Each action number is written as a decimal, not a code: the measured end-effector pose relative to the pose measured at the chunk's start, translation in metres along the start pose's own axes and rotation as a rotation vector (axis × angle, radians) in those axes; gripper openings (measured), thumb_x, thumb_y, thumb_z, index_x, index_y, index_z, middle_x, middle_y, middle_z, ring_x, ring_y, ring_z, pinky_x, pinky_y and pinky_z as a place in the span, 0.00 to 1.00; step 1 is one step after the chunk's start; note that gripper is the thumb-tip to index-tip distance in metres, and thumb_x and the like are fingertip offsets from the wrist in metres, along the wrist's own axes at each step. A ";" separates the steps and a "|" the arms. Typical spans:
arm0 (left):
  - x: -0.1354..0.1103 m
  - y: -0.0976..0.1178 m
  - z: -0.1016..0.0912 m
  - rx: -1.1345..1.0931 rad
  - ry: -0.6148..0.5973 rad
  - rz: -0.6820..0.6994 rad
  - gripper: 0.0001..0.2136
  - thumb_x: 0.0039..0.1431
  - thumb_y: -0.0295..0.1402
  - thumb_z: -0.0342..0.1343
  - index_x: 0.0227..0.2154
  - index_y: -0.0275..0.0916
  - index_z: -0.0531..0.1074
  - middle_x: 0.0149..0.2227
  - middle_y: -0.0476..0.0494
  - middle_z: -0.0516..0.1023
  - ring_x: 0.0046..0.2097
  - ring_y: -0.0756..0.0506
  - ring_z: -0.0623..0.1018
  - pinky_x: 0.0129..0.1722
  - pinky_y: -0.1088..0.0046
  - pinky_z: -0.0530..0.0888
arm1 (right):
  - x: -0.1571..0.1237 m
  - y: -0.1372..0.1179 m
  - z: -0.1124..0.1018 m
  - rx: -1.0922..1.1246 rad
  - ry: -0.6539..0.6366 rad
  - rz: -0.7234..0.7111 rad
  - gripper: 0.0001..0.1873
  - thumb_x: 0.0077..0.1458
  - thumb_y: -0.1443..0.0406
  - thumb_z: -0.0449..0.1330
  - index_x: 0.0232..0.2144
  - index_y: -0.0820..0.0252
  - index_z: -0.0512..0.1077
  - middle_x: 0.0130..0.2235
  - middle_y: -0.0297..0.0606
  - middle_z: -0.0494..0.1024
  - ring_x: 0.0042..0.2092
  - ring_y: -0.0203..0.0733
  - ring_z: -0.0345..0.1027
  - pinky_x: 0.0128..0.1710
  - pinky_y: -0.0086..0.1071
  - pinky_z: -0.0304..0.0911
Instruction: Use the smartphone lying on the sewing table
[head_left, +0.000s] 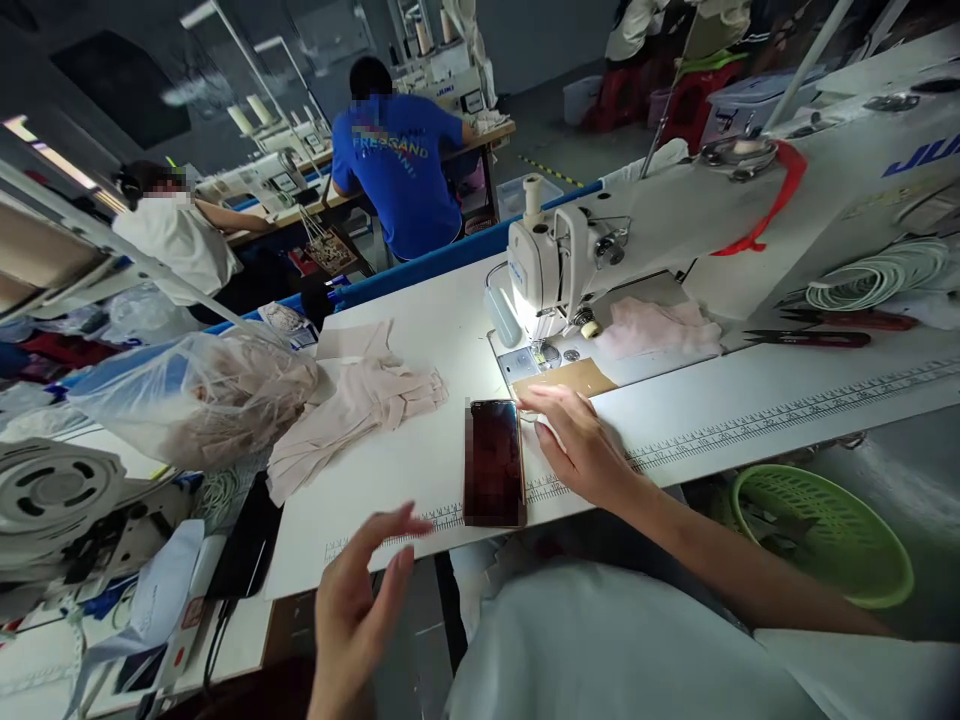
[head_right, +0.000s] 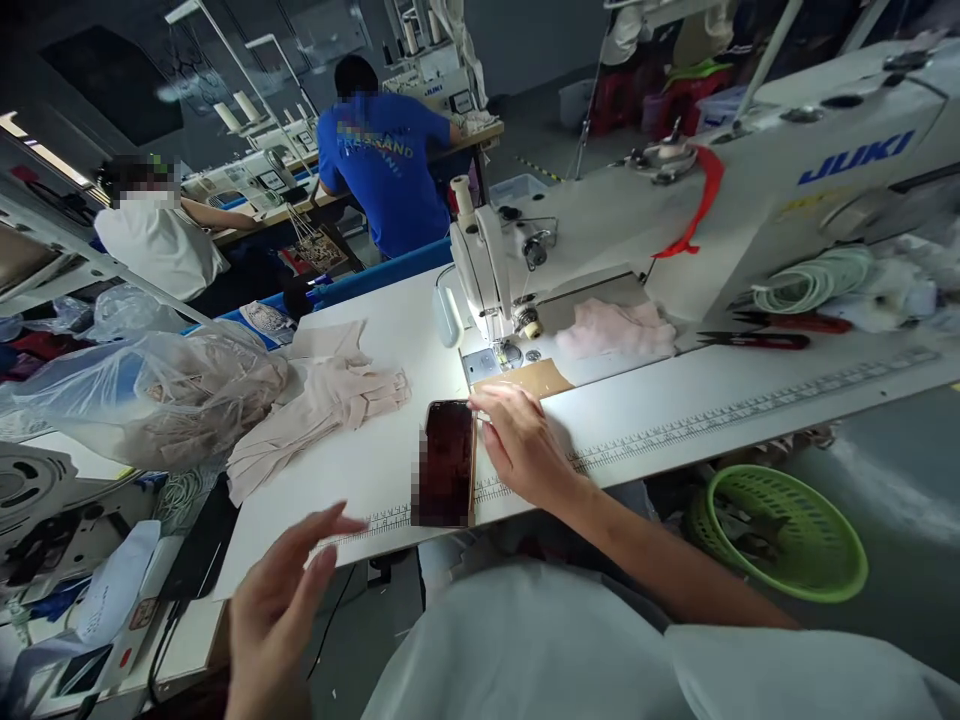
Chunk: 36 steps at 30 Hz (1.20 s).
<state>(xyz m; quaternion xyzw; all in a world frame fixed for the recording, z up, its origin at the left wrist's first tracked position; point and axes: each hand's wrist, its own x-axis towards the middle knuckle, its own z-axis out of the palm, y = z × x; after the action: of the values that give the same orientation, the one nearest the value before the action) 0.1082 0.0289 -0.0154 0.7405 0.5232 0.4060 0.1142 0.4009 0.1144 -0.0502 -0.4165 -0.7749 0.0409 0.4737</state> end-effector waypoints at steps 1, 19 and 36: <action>0.004 -0.004 0.008 0.031 0.004 0.028 0.14 0.68 0.36 0.54 0.54 0.44 0.71 0.43 0.44 0.81 0.44 0.44 0.79 0.43 0.63 0.79 | -0.001 -0.001 -0.001 0.047 -0.009 -0.011 0.18 0.68 0.71 0.47 0.58 0.55 0.60 0.49 0.43 0.75 0.56 0.52 0.64 0.56 0.53 0.62; -0.014 0.014 0.086 0.010 0.092 0.076 0.23 0.65 0.21 0.49 0.61 0.42 0.64 0.45 0.45 0.82 0.50 0.45 0.79 0.58 0.56 0.71 | 0.002 -0.017 -0.001 0.300 -0.286 -0.190 0.18 0.67 0.72 0.46 0.56 0.58 0.64 0.49 0.38 0.78 0.58 0.45 0.64 0.67 0.52 0.48; -0.012 0.010 0.099 0.053 0.225 0.122 0.20 0.64 0.20 0.51 0.57 0.39 0.68 0.40 0.45 0.83 0.44 0.46 0.81 0.53 0.59 0.76 | -0.003 -0.016 -0.011 0.275 -0.192 -0.118 0.16 0.69 0.72 0.46 0.55 0.55 0.63 0.41 0.34 0.80 0.52 0.44 0.69 0.64 0.53 0.52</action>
<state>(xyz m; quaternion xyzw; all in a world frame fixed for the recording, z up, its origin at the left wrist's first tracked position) 0.1850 0.0399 -0.0790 0.7235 0.4973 0.4787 0.0104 0.4008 0.0980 -0.0391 -0.2957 -0.8268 0.1583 0.4514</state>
